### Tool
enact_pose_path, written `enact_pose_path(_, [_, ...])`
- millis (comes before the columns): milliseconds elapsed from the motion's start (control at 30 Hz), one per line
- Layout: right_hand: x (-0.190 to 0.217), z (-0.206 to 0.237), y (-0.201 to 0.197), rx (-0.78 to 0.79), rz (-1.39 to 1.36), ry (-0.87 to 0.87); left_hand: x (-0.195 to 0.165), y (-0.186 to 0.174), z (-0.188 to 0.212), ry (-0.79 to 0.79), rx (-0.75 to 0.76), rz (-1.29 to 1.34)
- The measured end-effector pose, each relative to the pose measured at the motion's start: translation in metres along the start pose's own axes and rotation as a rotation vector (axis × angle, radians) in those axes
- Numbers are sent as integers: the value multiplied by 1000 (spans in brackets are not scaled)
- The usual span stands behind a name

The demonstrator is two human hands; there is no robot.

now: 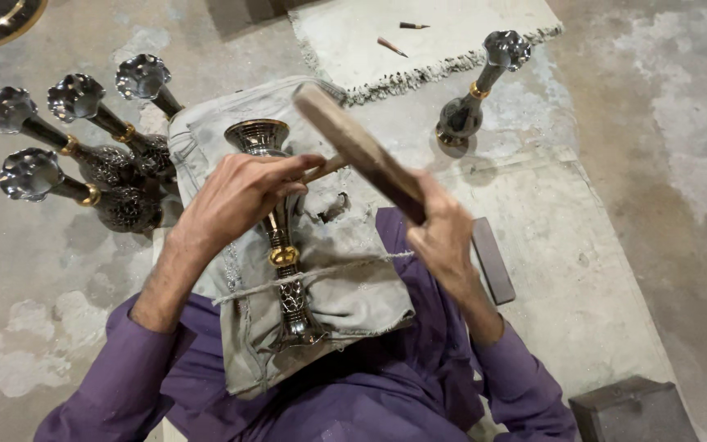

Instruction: The person sits on the floor with an ornate brass vase held upright on a cloth pad on their lap. They hold a small punch against the vase surface with one hand and strike it with a wooden mallet in the other hand, repeatedly hammering to chase a decorative pattern into the metal, repositioning the punch around the vase body.

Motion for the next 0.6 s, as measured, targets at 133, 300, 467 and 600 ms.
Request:
enact_pose_path(133, [-2, 0, -2, -246, -390, -152, 1, 0, -1, 18, -14, -20])
enact_pose_path(300, [9, 3, -5, -205, -8, -139, 2, 1, 3, 7, -7, -11])
enact_pose_path(467, [15, 3, -9, -127, -278, -71, 3, 4, 2, 50, -55, -23])
enact_pose_path(600, [12, 1, -14, -42, -72, 42, 6, 7, 3, -93, -83, 101])
Point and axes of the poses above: each hand's wrist, its own z-axis away from the middle knuckle, its own y-axis out of the palm, x = y × z, the point moved 2 cm from there along -z, towards the middle knuckle, and after that the axes turned 7 degrees about -y, right-handed, at the moved point
